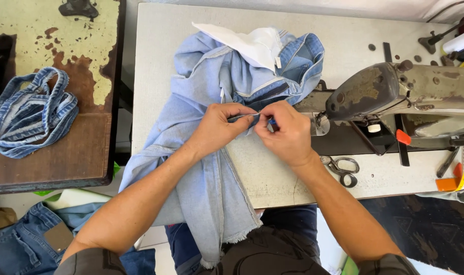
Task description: Using scissors to rip or cut open the seams of denim jeans at a sewing workstation.
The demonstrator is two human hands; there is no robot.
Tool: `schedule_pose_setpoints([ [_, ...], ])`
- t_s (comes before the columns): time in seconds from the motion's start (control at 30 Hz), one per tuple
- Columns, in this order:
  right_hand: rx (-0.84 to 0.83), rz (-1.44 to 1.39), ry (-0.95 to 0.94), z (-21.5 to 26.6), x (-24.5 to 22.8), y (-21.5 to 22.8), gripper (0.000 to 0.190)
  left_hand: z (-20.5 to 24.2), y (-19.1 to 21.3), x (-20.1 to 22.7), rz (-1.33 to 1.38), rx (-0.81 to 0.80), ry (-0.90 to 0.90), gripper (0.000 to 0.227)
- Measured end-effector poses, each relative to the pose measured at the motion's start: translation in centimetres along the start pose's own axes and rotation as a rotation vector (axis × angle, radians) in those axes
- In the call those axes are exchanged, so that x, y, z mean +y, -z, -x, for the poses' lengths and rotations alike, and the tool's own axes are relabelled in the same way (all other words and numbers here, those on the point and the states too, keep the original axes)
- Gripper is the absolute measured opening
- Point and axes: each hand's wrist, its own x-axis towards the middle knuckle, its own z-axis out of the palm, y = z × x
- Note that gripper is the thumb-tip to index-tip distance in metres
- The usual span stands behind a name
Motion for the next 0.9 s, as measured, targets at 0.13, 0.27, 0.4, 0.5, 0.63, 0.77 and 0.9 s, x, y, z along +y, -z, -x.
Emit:
schedule_pose_setpoints([
  [0.13,0.061,-0.257,-0.253,-0.2,0.0,0.3,0.011,0.1,0.1,-1.0,0.049,0.003,0.107,0.017],
  [0.27,0.056,-0.277,-0.277,-0.9,-1.4,1.3,0.009,0.1,0.2,-1.0,0.046,-0.007,0.144,0.018],
  [0.4,0.023,-0.218,-0.151,-0.7,-2.3,1.2,0.014,-0.3,0.0,-0.6,0.036,-0.006,0.141,0.017],
  [0.5,0.000,-0.165,-0.118,-0.4,-2.1,1.1,0.013,-0.2,-0.1,0.0,0.027,-0.014,0.133,0.017],
  [0.63,-0.021,-0.103,-0.084,0.2,-1.2,0.5,0.013,-0.3,-0.2,-0.2,0.029,-0.013,0.124,0.017],
  [0.77,0.001,-0.143,-0.109,0.1,-1.2,0.3,0.014,-0.2,-0.2,0.2,0.031,-0.011,0.115,0.017],
  [0.9,-0.008,-0.099,-0.055,0.5,-1.3,0.1,0.015,0.0,-0.2,-0.4,0.023,-0.013,0.111,0.017],
])
